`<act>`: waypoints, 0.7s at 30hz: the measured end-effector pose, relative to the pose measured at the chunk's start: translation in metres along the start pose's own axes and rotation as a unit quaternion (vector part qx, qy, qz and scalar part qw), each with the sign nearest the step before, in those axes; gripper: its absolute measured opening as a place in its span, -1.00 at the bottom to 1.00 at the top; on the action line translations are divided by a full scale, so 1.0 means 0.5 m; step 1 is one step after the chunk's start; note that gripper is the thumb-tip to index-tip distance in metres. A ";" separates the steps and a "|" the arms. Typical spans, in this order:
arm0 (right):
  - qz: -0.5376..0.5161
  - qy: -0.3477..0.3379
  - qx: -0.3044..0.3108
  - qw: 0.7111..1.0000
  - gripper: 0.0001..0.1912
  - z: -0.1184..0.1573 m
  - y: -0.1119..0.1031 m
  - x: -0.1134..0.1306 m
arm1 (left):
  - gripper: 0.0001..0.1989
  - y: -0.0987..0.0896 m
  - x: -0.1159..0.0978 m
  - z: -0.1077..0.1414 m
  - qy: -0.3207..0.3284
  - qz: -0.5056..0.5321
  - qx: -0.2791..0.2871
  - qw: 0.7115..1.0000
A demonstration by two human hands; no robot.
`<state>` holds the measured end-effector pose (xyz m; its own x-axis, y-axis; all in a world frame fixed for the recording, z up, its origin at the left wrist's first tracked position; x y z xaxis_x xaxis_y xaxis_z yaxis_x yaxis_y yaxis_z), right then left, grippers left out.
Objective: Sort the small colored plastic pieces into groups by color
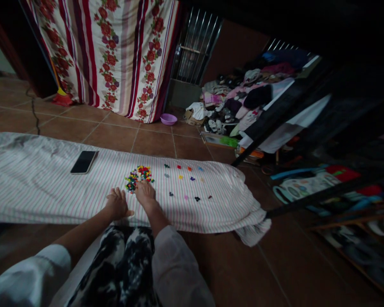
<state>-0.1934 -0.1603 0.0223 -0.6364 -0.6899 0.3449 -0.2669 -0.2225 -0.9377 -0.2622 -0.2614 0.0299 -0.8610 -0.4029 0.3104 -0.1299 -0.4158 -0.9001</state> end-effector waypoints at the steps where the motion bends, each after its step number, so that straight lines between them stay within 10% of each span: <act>1: -0.005 -0.003 -0.009 1.000 -0.80 0.003 -0.001 0.001 | 0.02 0.001 0.000 -0.001 0.000 -0.004 0.002 1.000; 21: -0.134 -0.030 -0.199 0.970 -0.71 0.101 -0.002 -0.084 | -0.02 -0.005 0.000 0.006 -0.006 -0.009 -0.010 1.000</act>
<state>-0.1298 -0.1660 0.0064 -0.4660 -0.6850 0.5601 -0.6829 -0.1241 -0.7199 -0.2605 -0.2627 0.0329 -0.8529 -0.4045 0.3300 -0.1552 -0.4070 -0.9001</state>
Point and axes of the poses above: each hand's wrist, its own z-axis away from the middle knuckle, its own y-axis out of the palm, x = y × z, the point moved 4 cm from there along -z, towards the middle knuckle, and after that the axes turned 11 degrees about -y, right-handed, at the moved point
